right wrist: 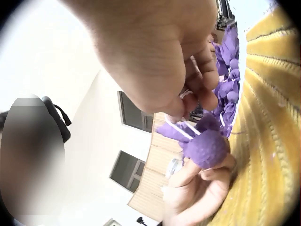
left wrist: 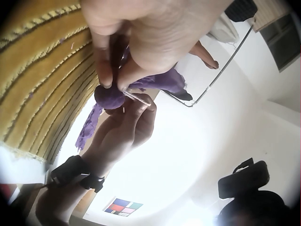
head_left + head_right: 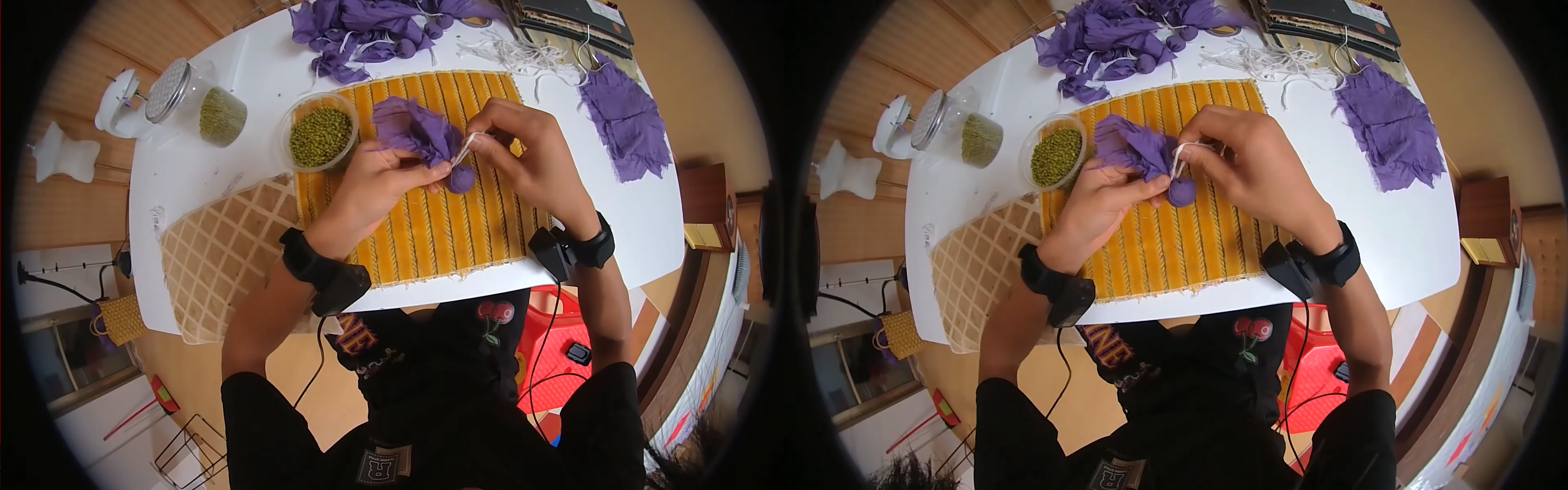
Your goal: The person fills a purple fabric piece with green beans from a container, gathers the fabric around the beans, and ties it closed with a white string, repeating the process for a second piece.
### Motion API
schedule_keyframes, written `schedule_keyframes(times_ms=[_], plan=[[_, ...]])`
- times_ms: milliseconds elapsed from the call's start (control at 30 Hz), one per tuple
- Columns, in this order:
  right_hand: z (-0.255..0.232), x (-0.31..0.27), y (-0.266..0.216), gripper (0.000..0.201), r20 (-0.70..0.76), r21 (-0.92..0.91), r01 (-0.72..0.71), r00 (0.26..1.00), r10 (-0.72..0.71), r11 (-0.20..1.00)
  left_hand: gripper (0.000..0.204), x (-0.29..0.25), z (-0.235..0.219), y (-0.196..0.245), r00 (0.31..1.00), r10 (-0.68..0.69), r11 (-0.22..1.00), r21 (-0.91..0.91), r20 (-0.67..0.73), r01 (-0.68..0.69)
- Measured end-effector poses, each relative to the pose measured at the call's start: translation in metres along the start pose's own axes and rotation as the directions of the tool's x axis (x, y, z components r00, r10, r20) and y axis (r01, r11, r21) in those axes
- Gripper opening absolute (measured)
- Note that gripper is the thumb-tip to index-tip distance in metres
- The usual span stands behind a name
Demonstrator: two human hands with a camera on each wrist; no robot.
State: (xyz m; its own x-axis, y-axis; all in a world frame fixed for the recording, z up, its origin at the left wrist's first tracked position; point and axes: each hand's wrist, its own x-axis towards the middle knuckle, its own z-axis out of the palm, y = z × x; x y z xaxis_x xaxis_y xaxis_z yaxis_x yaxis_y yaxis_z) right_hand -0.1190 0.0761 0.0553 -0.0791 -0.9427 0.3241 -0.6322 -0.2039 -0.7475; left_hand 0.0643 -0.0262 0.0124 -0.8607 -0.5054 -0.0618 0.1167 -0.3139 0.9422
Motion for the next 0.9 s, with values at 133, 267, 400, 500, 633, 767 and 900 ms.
schedule_keyframes(times_ms=[133,267,400,500,633,767,900], plan=[[0.0011,-0.0002,0.0015,0.01,-0.026,-0.12,0.13,0.991,-0.134,0.984,0.023,-0.0009,-0.0001,0.0063,0.998,-0.061,0.998,0.031,0.035,0.06],[-0.0026,-0.0005,0.0024,0.008,-0.011,-0.265,0.164,0.985,-0.173,0.95,0.023,-0.0006,-0.0039,0.0015,0.997,-0.065,0.998,0.002,0.034,0.065],[-0.002,-0.0005,0.0041,0.012,0.02,-0.323,0.155,0.987,-0.157,0.933,0.023,0.0002,-0.0078,-0.0005,0.995,-0.102,0.995,-0.015,0.015,0.102],[-0.0022,-0.001,0.0027,0.012,0.021,-0.377,0.125,0.992,-0.127,0.918,0.022,0.0,-0.0065,0.0016,0.993,-0.121,0.992,-0.036,-0.013,0.121],[-0.0035,-0.0005,0.0056,0.01,0.016,-0.398,0.156,0.986,-0.163,0.904,0.02,-0.0013,-0.0007,0.0076,0.994,-0.096,0.994,-0.053,-0.046,0.094],[-0.003,0.0002,0.0056,0.01,0.008,-0.399,0.154,0.986,-0.165,0.904,0.018,-0.0015,-0.0004,0.0084,0.993,-0.109,0.993,-0.047,-0.054,0.107],[0.0013,-0.0001,0.0098,0.013,-0.005,-0.138,0.121,0.992,-0.123,0.983,0.017,-0.0015,-0.0064,0.0025,0.993,-0.112,0.993,-0.032,-0.026,0.111]])
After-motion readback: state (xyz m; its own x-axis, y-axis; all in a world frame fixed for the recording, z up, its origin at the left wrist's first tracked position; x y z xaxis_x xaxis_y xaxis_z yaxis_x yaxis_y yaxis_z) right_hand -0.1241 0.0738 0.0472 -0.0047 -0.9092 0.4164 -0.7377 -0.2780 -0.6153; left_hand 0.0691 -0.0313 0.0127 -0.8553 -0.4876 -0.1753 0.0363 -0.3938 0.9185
